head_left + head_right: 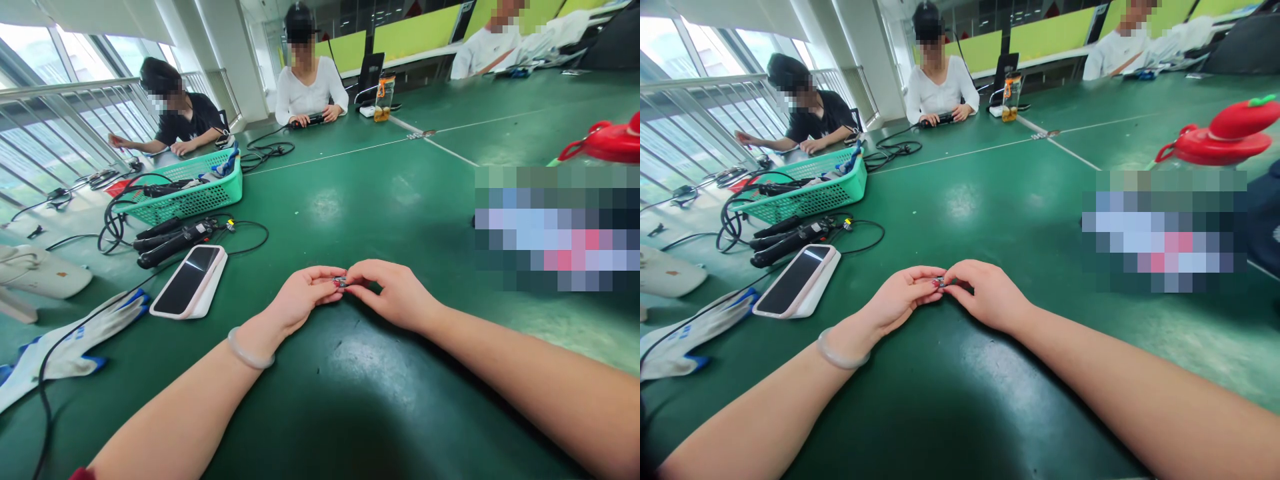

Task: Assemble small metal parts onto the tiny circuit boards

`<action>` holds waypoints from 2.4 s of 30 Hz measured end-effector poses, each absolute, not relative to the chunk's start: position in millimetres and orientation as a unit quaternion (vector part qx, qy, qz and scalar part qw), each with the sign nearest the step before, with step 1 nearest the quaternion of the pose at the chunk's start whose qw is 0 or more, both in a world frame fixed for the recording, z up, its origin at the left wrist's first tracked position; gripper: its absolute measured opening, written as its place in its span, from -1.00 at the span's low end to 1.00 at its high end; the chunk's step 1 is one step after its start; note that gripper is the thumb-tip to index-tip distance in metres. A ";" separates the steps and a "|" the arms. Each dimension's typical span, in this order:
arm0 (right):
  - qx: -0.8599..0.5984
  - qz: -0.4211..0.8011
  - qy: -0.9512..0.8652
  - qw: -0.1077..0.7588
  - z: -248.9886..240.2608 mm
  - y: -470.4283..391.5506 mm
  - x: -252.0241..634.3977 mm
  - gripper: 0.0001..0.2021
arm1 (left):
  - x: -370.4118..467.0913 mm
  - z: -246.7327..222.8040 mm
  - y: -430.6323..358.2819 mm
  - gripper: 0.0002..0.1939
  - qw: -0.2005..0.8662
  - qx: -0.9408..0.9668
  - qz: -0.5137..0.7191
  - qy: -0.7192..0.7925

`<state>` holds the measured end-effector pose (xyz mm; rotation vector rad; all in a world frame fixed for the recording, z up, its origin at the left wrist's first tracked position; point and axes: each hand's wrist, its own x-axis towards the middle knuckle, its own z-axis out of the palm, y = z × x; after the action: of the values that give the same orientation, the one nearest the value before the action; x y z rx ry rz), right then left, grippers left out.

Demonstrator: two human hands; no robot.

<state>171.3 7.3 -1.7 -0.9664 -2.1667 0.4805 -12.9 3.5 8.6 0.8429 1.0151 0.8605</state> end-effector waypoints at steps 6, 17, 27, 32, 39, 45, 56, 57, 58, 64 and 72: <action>-0.391 0.163 -0.836 0.349 0.1 7.4 171.5 -0.90 | -14.1 7.9 4.2 -0.78 0.708 0.383 0.381 0.455; -0.389 0.164 -0.836 0.352 -1.0 7.2 172.2 -0.85 | -14.8 6.6 3.7 -0.77 0.708 0.376 0.397 0.447; -0.389 0.169 -0.839 0.342 0.7 6.0 171.8 -0.84 | -13.2 2.8 3.1 -0.77 0.683 0.409 0.402 0.452; -0.387 0.169 -0.838 0.346 -0.7 6.0 171.5 -0.85 | -10.8 4.7 1.9 -0.77 0.676 0.411 0.407 0.456; -0.387 0.177 -0.844 0.327 0.0 6.8 171.8 -0.82 | -9.7 4.8 1.2 -0.80 0.653 0.424 0.415 0.471; -0.368 0.124 -0.864 0.321 -1.6 6.9 172.2 -0.80 | -9.7 2.5 2.1 -0.81 0.637 0.433 0.424 0.476; -0.332 -0.032 -0.883 0.331 -6.9 4.6 171.3 -0.79 | -10.1 1.1 1.7 -0.82 0.607 0.459 0.425 0.490; -0.329 -0.039 -0.883 0.333 -6.6 4.1 171.1 -0.78 | -9.8 1.5 1.4 -0.81 0.606 0.459 0.423 0.492; -0.326 -0.047 -0.883 0.334 -6.4 3.7 170.9 -0.78 | -9.5 1.9 1.2 -0.81 0.605 0.461 0.422 0.494; -0.311 -0.082 -0.886 0.334 -5.9 2.9 169.7 -0.79 | -9.2 1.8 0.6 -0.83 0.593 0.474 0.417 0.500; -0.302 -0.091 -0.879 0.357 -6.4 3.0 169.0 -0.82 | -7.5 1.9 -0.1 -0.87 0.597 0.477 0.410 0.499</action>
<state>169.0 3.0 -6.4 -0.7799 -2.2704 -0.2347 -7.5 -0.1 1.9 1.1063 1.1585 0.9509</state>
